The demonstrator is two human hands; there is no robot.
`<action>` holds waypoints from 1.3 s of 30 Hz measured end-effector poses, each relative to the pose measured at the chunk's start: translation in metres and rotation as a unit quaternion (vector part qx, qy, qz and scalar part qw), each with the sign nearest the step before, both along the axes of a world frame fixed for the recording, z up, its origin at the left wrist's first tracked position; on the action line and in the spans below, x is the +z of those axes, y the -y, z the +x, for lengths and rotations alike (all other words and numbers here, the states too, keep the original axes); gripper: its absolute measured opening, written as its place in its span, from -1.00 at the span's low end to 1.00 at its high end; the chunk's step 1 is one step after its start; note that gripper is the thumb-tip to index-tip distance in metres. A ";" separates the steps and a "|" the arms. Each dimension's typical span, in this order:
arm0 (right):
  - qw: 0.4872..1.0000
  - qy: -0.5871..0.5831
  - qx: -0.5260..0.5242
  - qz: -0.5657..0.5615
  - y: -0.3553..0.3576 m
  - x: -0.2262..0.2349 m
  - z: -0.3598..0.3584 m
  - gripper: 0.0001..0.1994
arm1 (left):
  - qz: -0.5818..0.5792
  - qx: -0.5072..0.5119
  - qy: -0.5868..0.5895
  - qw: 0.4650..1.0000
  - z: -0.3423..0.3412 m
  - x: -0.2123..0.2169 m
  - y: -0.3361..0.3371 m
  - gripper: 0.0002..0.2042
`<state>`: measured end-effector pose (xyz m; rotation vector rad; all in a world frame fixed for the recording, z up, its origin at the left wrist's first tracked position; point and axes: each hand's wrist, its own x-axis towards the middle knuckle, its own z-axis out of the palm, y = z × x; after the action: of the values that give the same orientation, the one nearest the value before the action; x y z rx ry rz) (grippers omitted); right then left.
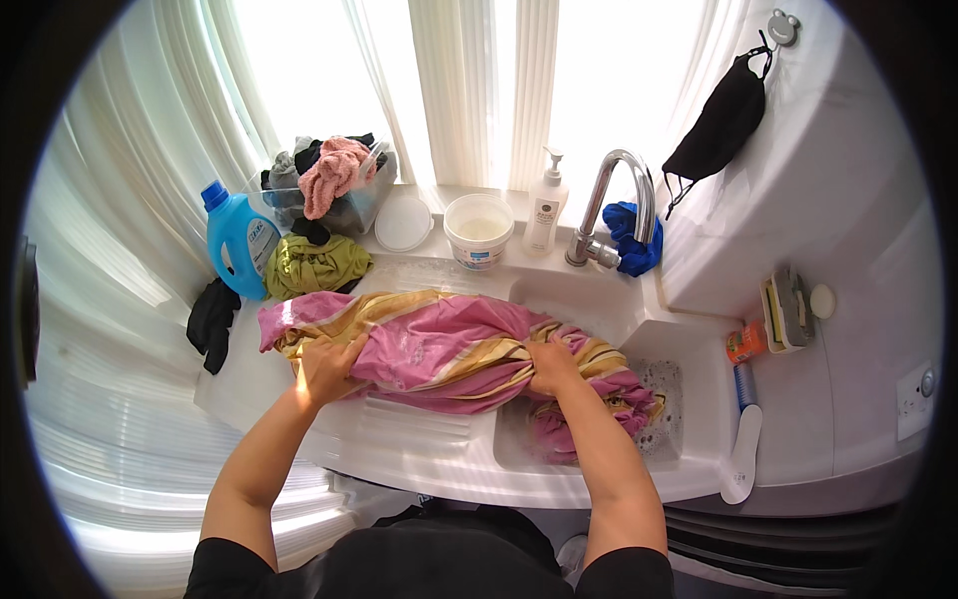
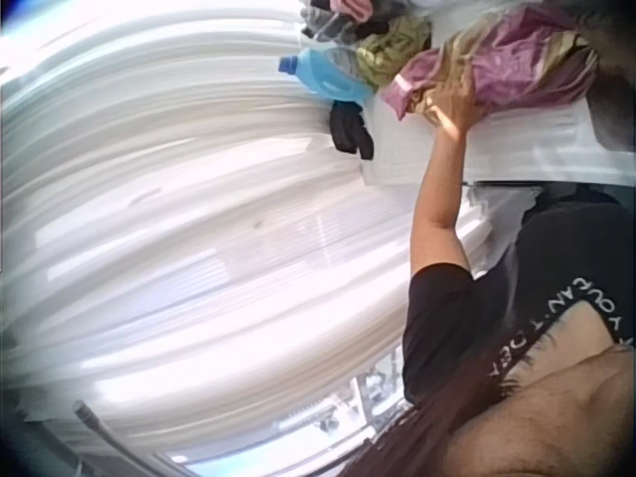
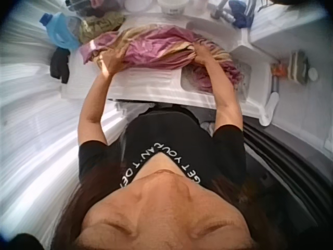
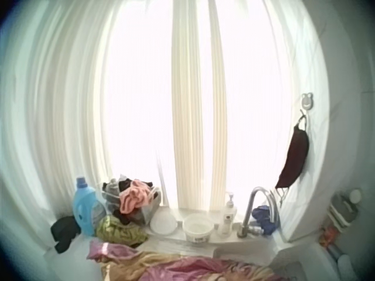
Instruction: The person washes clothes in a sink by hand, scrubbing them with detergent and then wringing them out over a textured surface.
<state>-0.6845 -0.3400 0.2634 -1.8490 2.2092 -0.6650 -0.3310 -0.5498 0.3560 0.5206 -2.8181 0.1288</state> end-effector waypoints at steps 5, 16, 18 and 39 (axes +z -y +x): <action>0.986 -0.037 -0.074 -0.147 -0.026 0.105 0.004 -0.78 | -0.006 0.005 -0.068 0.998 0.022 0.015 0.004 -0.43; 0.948 -0.092 0.005 -0.304 0.066 0.253 0.104 -0.68 | -0.109 0.063 -0.213 0.969 0.110 0.094 0.052 -0.75; 0.959 -0.099 0.001 -0.265 0.081 0.231 0.108 -0.67 | -0.126 0.097 -0.184 0.970 0.121 0.082 0.052 -0.76; 0.985 0.104 -0.078 0.114 0.114 0.078 0.061 -0.10 | 0.316 0.086 0.175 0.929 -0.117 -0.018 0.039 -0.32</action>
<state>-0.6237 -0.4537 0.3417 -1.4402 2.2032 -0.5739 -0.4482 -0.5888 0.3380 0.9615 -3.1207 -0.7504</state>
